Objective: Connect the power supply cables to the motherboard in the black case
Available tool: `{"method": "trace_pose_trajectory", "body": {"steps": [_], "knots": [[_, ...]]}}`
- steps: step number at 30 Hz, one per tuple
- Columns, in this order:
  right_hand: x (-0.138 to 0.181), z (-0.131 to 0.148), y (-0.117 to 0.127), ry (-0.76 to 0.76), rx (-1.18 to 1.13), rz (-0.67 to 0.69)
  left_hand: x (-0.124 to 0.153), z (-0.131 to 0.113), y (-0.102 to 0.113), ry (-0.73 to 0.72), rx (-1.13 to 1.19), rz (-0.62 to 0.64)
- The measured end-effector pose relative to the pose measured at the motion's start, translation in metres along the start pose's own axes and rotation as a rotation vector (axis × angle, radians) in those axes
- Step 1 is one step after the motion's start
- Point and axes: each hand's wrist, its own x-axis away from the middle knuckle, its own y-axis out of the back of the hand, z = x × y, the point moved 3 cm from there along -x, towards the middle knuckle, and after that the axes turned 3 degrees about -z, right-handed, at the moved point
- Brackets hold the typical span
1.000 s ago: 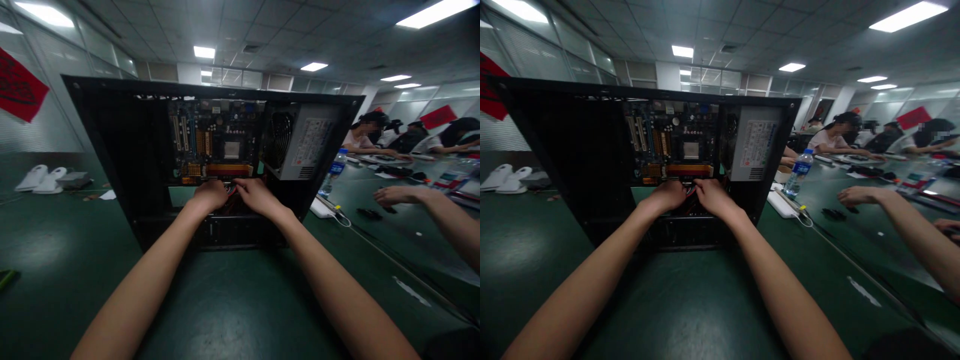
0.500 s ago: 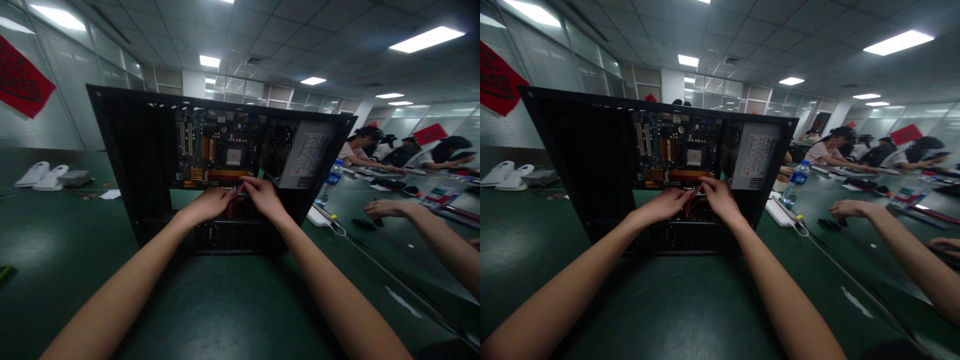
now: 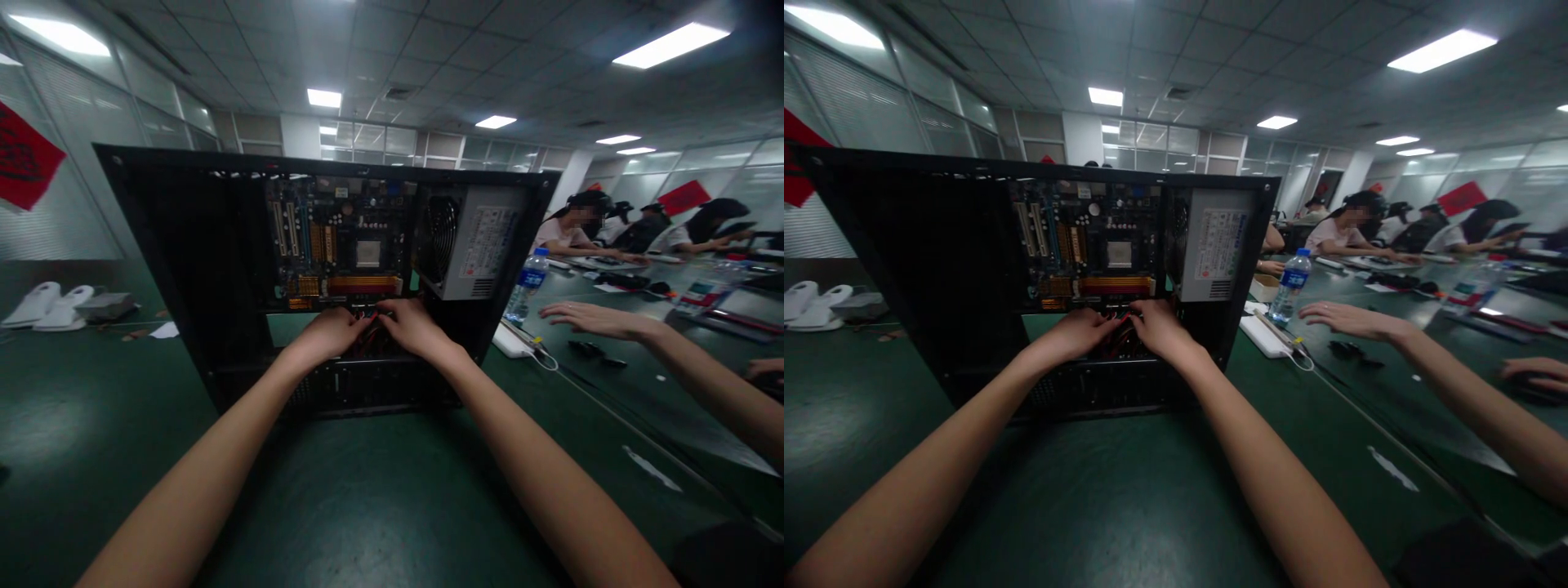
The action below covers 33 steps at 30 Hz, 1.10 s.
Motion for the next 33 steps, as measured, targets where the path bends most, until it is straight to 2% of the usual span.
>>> {"method": "trace_pose_trajectory", "body": {"steps": [5, 14, 29, 33], "knots": [[0.003, 0.002, -0.003, 0.052, 0.03, 0.097, 0.001, -0.001, 0.001, 0.018, -0.122, -0.055], [0.0, -0.002, -0.007, 0.07, 0.037, 0.079, 0.014, -0.016, 0.005, 0.027, -0.372, -0.14], [0.001, 0.0, -0.01, 0.072, 0.076, 0.111, 0.017, -0.02, 0.01, 0.034, -0.428, -0.187], [0.001, 0.0, -0.011, 0.061, 0.083, 0.134, 0.014, -0.019, 0.007, 0.047, -0.43, -0.161]]}}
